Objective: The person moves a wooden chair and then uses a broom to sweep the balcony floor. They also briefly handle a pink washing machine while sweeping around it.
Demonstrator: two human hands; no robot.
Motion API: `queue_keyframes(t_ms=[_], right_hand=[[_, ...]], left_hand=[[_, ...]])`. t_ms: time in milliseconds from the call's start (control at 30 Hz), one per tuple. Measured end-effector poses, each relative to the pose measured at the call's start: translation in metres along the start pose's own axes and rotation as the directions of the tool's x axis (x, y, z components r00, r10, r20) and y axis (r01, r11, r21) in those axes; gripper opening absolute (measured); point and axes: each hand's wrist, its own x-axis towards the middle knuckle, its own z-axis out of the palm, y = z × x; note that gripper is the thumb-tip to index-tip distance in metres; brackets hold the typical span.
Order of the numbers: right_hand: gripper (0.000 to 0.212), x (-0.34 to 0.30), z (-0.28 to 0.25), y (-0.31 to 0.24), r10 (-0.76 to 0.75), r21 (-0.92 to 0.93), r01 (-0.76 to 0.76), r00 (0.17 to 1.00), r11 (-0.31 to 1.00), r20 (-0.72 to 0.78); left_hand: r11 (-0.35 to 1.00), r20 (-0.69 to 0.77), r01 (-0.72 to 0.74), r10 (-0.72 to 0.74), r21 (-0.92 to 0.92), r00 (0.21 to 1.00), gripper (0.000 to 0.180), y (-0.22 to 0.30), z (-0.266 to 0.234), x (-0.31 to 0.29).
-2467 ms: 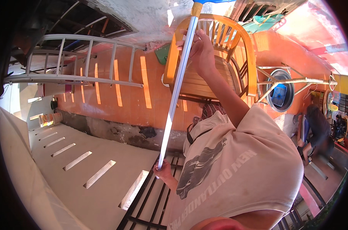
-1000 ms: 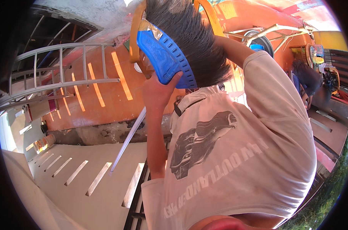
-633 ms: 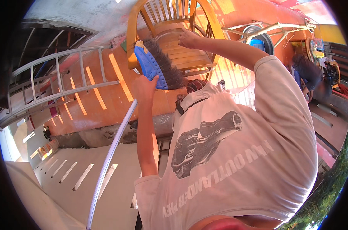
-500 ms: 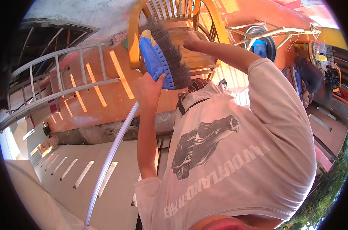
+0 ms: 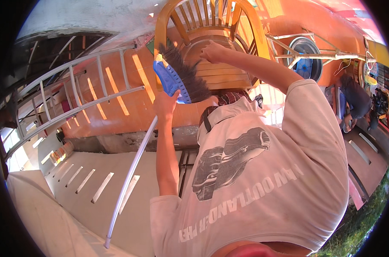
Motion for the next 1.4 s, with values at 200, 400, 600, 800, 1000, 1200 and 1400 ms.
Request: queue_keyframes(t_ms=[200,400,600,800,1000,1200,1400], right_hand=[[0.039,-0.04,-0.023,0.068,0.31,0.353,-0.279,0.95,0.893,-0.032],[0.057,-0.023,0.012,0.18,0.686,0.445,-0.572,0.713,0.689,-0.147],[0.077,0.044,0.008,0.323,0.807,0.561,-0.62,0.568,0.549,-0.162],[0.106,0.126,0.058,0.426,0.81,0.535,-0.683,0.587,0.498,-0.004],[0.122,0.155,0.054,0.429,0.793,0.608,-0.619,0.608,0.498,-0.031],[0.113,0.136,0.042,0.397,0.787,0.586,-0.594,0.604,0.551,-0.128],[0.113,0.111,0.049,0.356,0.837,0.556,-0.646,0.514,0.523,-0.19]], left_hand=[[0.977,-0.175,0.052,-0.089,-0.206,0.981,0.067,-0.09,0.055,-0.016],[0.729,0.232,0.313,-0.214,-0.608,0.949,0.052,-0.125,0.109,-0.056],[0.698,0.182,0.334,-0.285,-0.634,0.941,0.055,-0.113,0.129,-0.079],[0.73,0.056,0.261,-0.293,-0.632,0.955,0.053,-0.087,0.097,-0.088],[0.551,0.377,0.46,-0.265,-0.697,0.888,0.056,-0.065,0.091,-0.088],[0.538,0.463,0.487,-0.191,-0.688,0.865,0.062,-0.049,0.091,-0.079],[0.456,0.362,0.42,-0.213,-0.785,0.908,0.052,-0.067,0.058,-0.063]])
